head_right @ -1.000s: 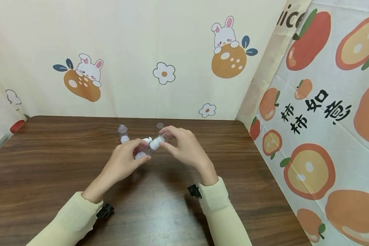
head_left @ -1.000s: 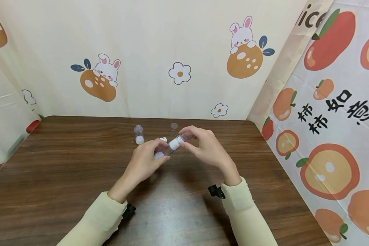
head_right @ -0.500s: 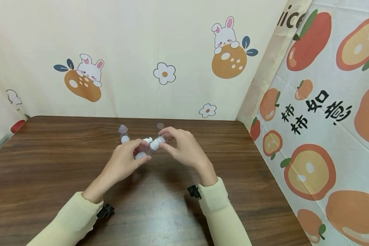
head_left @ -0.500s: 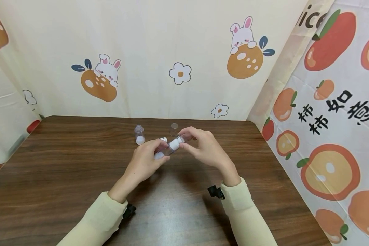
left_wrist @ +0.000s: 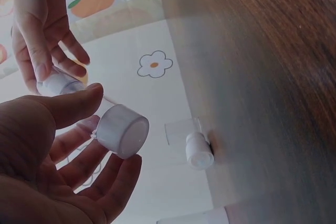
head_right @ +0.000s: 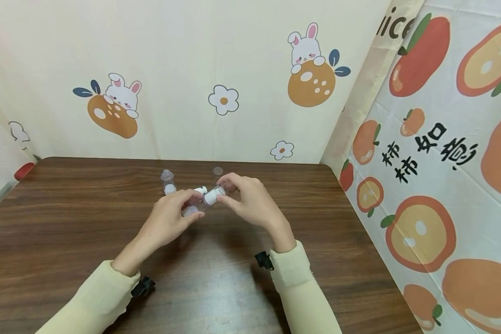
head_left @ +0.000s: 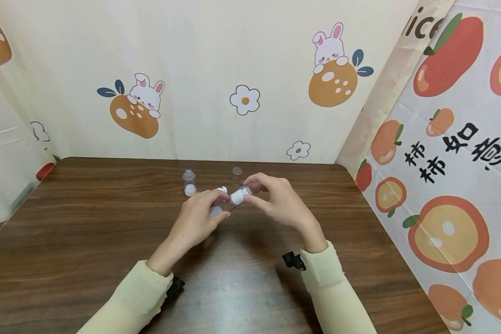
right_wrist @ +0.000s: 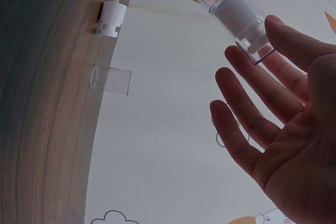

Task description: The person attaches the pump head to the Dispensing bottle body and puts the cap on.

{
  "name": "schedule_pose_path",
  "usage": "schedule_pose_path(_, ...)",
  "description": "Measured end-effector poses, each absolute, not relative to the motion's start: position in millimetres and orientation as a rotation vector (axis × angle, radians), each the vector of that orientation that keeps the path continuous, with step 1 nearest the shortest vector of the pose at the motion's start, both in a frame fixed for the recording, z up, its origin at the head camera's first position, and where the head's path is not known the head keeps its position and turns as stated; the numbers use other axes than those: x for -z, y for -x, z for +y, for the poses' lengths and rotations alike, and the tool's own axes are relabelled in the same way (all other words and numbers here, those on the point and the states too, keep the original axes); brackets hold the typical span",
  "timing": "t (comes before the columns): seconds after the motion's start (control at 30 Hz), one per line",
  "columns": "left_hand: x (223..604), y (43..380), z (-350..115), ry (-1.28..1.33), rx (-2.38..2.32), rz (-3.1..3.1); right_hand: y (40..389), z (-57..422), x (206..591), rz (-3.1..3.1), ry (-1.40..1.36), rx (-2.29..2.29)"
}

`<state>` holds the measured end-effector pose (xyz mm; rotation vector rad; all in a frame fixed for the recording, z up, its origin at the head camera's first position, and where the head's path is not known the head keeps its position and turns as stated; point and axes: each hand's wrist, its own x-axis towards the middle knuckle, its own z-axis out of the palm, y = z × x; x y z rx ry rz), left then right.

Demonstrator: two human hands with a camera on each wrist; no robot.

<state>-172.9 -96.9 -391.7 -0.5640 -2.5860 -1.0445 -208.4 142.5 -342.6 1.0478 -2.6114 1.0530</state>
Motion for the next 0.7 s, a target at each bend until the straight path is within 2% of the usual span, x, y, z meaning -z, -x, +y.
schedule_pose_path(0.7, 389.2, 172.0, -97.5, 0.587, 0.963, -2.59, 207.2, 141.7, 340.3, -2.631, -0.994, -1.107)
